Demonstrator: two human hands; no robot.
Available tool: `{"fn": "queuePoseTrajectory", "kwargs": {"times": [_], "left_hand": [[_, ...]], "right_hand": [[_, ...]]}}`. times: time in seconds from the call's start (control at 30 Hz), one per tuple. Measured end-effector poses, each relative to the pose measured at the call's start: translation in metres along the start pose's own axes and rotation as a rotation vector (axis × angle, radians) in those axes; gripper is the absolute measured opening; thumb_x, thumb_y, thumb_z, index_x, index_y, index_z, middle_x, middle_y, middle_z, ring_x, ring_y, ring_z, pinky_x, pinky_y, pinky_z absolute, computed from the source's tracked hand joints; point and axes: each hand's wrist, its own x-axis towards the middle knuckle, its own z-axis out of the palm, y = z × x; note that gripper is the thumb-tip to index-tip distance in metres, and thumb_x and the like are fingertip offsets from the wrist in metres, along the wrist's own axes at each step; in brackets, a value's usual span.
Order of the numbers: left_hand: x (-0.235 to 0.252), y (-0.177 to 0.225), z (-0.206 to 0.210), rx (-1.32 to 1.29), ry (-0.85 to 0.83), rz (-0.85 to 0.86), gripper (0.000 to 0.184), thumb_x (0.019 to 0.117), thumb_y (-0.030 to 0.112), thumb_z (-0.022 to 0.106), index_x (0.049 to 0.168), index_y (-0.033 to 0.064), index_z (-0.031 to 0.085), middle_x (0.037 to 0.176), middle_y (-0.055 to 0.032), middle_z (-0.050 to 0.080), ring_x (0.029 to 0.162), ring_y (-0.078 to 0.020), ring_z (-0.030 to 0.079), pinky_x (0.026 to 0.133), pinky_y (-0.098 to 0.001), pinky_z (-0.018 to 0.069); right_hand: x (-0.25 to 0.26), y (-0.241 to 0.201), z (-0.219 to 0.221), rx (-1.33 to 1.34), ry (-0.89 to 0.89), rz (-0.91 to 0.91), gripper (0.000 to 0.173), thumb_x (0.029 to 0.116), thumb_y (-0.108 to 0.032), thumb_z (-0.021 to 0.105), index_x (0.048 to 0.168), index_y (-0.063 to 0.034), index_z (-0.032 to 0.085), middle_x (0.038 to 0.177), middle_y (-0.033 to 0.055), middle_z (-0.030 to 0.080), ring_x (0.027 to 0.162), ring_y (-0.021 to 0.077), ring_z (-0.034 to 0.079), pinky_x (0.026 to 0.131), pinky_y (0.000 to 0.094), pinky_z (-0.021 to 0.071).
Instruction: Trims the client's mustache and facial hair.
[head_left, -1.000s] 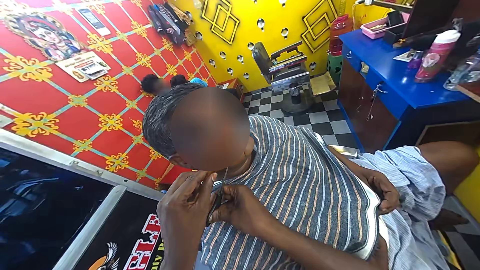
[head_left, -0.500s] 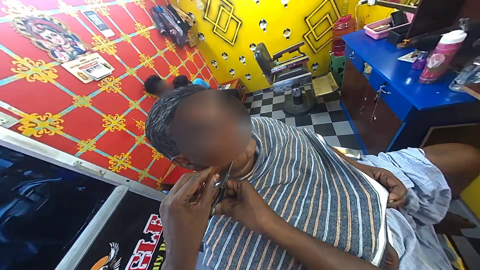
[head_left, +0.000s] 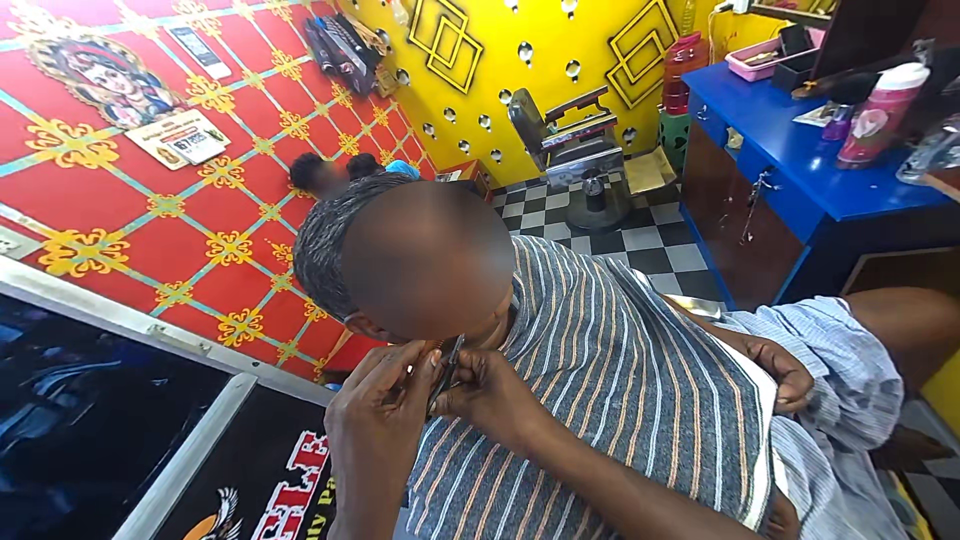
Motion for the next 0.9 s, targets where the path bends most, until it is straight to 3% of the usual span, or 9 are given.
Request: {"fn": "queuePoseTrajectory", "kwargs": {"times": [0.47,0.73,0.9], "left_hand": [[-0.002,0.001,0.001,0.012,0.007,0.009,0.022,0.0911,0.031,0.068,0.100,0.0144,0.080,0.091,0.0049,0.072,0.073,0.0021,0.063,0.062,-0.0151,0.0515],[-0.002,0.001,0.001,0.022,0.007,0.018,0.022,0.0914,0.032,0.068,0.100,0.0157,0.080,0.091,0.0053,0.072,0.072,0.0019,0.062,0.061,-0.0159,0.0500],[-0.005,0.001,0.001,0.052,0.008,0.053,0.024,0.0932,0.034,0.065,0.100,0.0168,0.081,0.092,0.0049,0.072,0.076,-0.0035,0.064,0.069,-0.0271,0.0515]], "right_hand": [[0.001,0.006,0.003,0.032,0.010,-0.008,0.021,0.0905,0.000,0.073,0.110,0.0015,0.064,0.094,0.0058,0.073,0.083,0.0105,0.071,0.080,0.0272,0.0606],[0.000,0.009,0.004,0.055,0.022,-0.037,0.017,0.0910,0.002,0.071,0.106,0.0016,0.063,0.089,0.0045,0.071,0.079,0.0094,0.070,0.077,0.0266,0.0597],[-0.013,0.009,0.006,0.154,0.069,-0.056,0.022,0.0909,0.004,0.071,0.111,0.0028,0.063,0.098,0.0064,0.072,0.084,0.0099,0.071,0.081,0.0263,0.0604]]}}
